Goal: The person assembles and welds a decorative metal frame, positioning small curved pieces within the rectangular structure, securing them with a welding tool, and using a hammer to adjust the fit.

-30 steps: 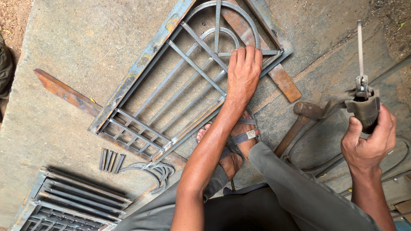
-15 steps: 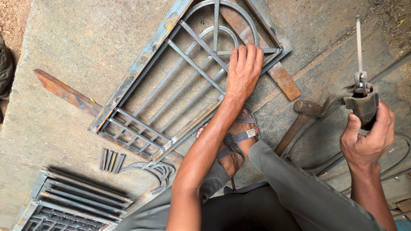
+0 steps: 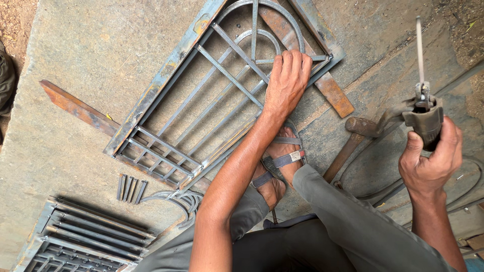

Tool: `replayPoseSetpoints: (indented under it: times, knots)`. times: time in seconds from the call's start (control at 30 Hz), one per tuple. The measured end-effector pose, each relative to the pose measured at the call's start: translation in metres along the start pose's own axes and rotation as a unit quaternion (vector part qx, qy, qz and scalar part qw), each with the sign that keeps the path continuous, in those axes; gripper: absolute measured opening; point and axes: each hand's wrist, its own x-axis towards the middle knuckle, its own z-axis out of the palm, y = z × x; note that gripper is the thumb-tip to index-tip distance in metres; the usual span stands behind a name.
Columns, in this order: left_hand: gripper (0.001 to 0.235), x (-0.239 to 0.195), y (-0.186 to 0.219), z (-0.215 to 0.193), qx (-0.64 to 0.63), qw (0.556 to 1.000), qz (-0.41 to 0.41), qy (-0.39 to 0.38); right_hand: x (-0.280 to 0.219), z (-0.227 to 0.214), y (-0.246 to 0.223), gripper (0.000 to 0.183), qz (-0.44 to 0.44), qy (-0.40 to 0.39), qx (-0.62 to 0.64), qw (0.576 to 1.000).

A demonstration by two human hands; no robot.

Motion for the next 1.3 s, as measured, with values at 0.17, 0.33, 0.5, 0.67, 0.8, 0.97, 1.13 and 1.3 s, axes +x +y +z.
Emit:
replayPoseSetpoints:
  times: [0.17,0.33,0.5,0.67,0.8,0.97,1.13,1.3]
  knots:
    - [0.029,0.001,0.0,0.0,0.003,1.0,0.005,0.009,-0.003,0.0,-0.001,0.043,-0.006,0.004,0.006,1.0]
    - [0.03,0.001,0.0,-0.004,0.003,1.0,0.001,0.004,-0.009,0.003,0.004,0.046,-0.021,0.034,0.0,0.999]
    - [0.024,-0.003,0.0,-0.002,-0.046,0.999,-0.003,0.003,-0.018,0.018,0.006,0.048,0.029,0.02,0.16,0.986]
    - [0.019,-0.005,0.0,0.013,-0.049,0.999,-0.002,-0.01,-0.016,0.046,-0.01,0.039,0.117,-0.001,0.3,0.947]
    - [0.03,-0.01,-0.007,0.006,-0.088,0.996,0.008,0.005,-0.011,0.06,-0.03,0.054,0.224,-0.003,0.39,0.893]
    - [0.04,-0.014,-0.004,0.001,-0.067,0.998,0.018,-0.001,-0.005,0.059,-0.039,0.071,0.209,-0.008,0.32,0.924]
    - [0.051,-0.021,0.006,-0.009,-0.007,0.998,-0.007,-0.055,0.014,0.061,-0.052,0.114,0.034,0.003,0.116,0.993]
    - [0.055,-0.027,0.015,-0.011,0.007,0.995,-0.024,-0.101,0.021,0.059,-0.062,0.109,-0.014,0.006,0.045,0.999]
